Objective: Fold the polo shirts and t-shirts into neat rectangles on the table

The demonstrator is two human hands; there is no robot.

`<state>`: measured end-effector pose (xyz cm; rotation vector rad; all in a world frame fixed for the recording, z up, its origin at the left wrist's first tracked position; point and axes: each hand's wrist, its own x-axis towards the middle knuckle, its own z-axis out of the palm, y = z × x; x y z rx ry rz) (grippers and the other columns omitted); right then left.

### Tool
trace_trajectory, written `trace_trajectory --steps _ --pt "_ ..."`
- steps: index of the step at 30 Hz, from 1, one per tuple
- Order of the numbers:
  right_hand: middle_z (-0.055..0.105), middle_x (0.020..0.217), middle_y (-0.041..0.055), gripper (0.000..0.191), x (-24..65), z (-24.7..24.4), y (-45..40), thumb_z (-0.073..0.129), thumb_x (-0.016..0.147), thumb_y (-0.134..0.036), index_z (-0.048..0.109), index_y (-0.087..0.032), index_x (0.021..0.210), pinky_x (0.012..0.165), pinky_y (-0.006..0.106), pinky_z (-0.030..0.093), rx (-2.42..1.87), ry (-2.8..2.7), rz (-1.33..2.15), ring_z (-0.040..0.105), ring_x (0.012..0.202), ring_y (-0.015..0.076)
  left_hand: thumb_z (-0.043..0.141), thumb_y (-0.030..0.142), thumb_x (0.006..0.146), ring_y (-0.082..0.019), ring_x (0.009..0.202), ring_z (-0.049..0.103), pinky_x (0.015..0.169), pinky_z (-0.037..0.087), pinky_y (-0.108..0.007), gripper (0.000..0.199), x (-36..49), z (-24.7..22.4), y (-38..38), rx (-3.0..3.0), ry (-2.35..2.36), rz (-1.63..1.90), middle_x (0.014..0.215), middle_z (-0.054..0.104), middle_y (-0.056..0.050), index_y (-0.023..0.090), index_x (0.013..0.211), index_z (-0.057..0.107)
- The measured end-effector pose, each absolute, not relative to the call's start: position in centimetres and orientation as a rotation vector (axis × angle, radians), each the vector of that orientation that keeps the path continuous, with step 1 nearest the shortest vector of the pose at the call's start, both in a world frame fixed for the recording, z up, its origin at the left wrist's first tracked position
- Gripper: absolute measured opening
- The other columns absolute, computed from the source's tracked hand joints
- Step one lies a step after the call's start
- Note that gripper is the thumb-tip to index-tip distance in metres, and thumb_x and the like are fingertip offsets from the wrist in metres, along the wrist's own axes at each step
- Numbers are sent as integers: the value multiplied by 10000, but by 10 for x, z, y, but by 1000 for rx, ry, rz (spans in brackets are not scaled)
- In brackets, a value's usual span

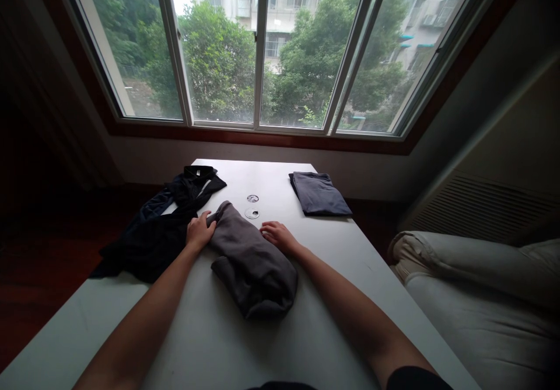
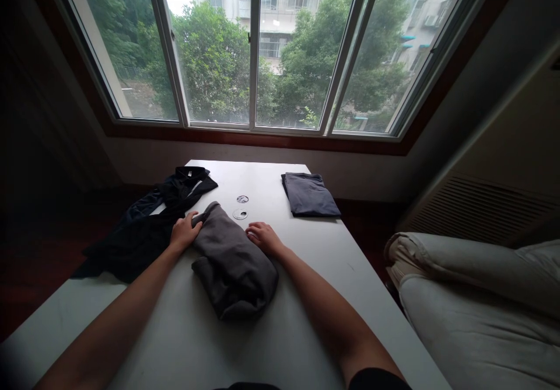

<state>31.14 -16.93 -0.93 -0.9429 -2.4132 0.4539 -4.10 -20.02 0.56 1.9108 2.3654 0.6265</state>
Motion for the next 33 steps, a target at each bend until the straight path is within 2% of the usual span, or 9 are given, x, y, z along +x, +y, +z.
trace_trajectory --steps 4,13,33 --pt "671 1330 59 233 311 -9 -169 605 1001 -313 741 -297 1189 1049 421 457 -938 -2420 461 601 1244 257 550 441 957 -323 1160 619 993 448 -401 532 -40 8 -202 1897 2367 620 1213 712 -121 238 1448 554" --pt "679 1311 65 234 309 -8 -169 609 992 -328 754 -302 1174 1050 423 468 -966 -2409 443 610 1229 255 540 423 963 -301 1164 599 1003 437 -386 416 -40 11 -204 1911 2355 573 1234 712 -86 259 1333 636" --pt "680 1304 63 227 310 -9 -169 620 989 -329 752 -305 1172 1048 422 466 -957 -2402 449 615 1216 254 536 427 961 -305 1141 602 983 441 -388 409 -41 10 -204 1932 2344 592 1218 715 -87 264 1320 645"
